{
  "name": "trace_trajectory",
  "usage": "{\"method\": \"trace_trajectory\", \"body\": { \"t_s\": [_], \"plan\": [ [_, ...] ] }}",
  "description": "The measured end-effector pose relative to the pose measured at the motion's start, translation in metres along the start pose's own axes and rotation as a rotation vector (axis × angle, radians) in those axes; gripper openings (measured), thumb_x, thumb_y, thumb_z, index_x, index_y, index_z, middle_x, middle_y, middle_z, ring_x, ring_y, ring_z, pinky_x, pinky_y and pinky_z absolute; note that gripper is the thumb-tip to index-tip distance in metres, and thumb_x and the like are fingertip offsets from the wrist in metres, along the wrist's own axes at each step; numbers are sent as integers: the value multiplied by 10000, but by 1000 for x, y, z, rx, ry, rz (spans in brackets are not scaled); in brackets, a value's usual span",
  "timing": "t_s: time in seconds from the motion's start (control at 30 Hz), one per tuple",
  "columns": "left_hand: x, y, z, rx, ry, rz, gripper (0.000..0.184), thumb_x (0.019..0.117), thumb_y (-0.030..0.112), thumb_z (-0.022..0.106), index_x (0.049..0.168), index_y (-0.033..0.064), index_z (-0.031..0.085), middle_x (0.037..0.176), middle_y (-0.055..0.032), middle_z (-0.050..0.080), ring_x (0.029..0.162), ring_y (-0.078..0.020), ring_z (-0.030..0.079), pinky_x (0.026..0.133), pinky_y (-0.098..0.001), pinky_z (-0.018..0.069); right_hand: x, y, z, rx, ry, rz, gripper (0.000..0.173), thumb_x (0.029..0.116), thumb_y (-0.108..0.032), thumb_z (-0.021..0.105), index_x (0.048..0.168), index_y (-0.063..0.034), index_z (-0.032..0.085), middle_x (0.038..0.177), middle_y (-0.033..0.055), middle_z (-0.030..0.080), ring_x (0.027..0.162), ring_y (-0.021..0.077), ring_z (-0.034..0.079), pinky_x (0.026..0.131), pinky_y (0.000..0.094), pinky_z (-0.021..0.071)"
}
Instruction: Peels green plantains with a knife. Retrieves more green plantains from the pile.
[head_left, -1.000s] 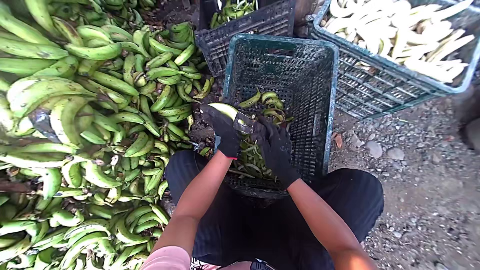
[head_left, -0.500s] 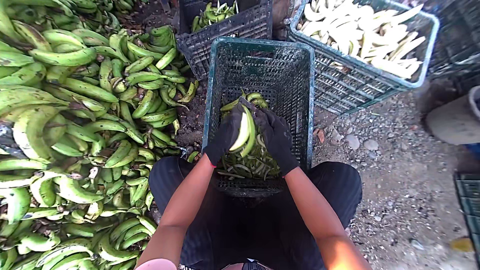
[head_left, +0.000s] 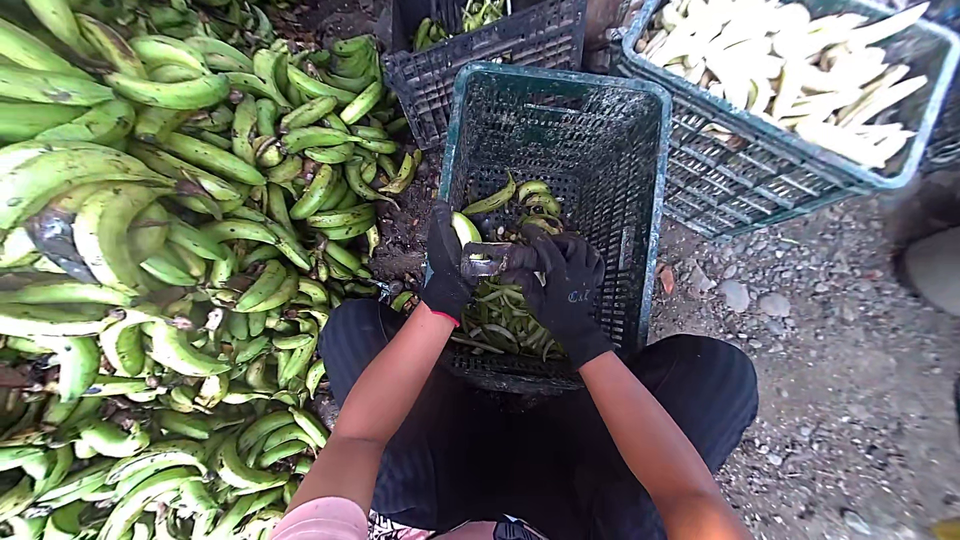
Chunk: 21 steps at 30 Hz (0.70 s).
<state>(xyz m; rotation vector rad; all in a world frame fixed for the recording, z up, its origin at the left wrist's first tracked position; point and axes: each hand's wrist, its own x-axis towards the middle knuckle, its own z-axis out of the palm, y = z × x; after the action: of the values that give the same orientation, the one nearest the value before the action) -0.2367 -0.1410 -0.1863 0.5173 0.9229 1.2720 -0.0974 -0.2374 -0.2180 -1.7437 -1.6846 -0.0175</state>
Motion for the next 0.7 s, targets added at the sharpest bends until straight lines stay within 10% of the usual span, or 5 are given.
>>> {"method": "trace_trajectory", "body": {
  "t_s": [0.1, 0.27, 0.5, 0.6, 0.7],
  "plan": [
    [-6, -3, 4, 202, -47, 48, 396, 1112, 374, 299, 1099, 59, 538, 778, -34, 610, 663, -124, 634, 625, -323, 580, 13, -2, -10, 44, -108, 145, 518, 1030, -535, 439, 1422, -251, 622, 1194, 235, 639, 1095, 460, 595, 842, 654, 438],
    [-3, -7, -5, 651, -217, 183, 637, 1103, 443, 140, 1455, 30, 473, 1269, -141, 606, 1081, -144, 618, 941, -345, 532, 21, 10, -21, -16, -186, 207, 613, 995, -639, 353, 1428, -295, 618, 1243, 255, 638, 1138, 497, 583, 838, 685, 432],
    [-7, 1, -3, 847, -502, 261, 632, 1100, 364, 93, 1418, -7, 493, 1236, -142, 652, 1040, -149, 658, 905, -347, 558, 27, 13, -24, 81, -253, 336, 612, 1013, -630, 348, 1436, -272, 609, 1265, 233, 648, 1161, 472, 587, 873, 684, 444],
    [-14, 8, -3, 998, -616, 371, 612, 1103, 343, 131, 1430, -30, 489, 1342, -153, 612, 1208, -119, 593, 1056, -307, 469, 30, 19, -33, 177, -324, 368, 597, 1018, -625, 350, 1453, -295, 590, 1262, 224, 645, 1164, 459, 586, 891, 679, 444],
    [-29, 17, 4, 1247, -648, 403, 502, 1092, 238, 252, 1328, -89, 551, 1160, -251, 655, 1060, -270, 661, 954, -437, 518, 29, 21, -37, 242, -334, 383, 569, 1029, -589, 373, 1447, -276, 600, 1315, 190, 641, 1219, 418, 577, 960, 671, 420]
  ]
}}
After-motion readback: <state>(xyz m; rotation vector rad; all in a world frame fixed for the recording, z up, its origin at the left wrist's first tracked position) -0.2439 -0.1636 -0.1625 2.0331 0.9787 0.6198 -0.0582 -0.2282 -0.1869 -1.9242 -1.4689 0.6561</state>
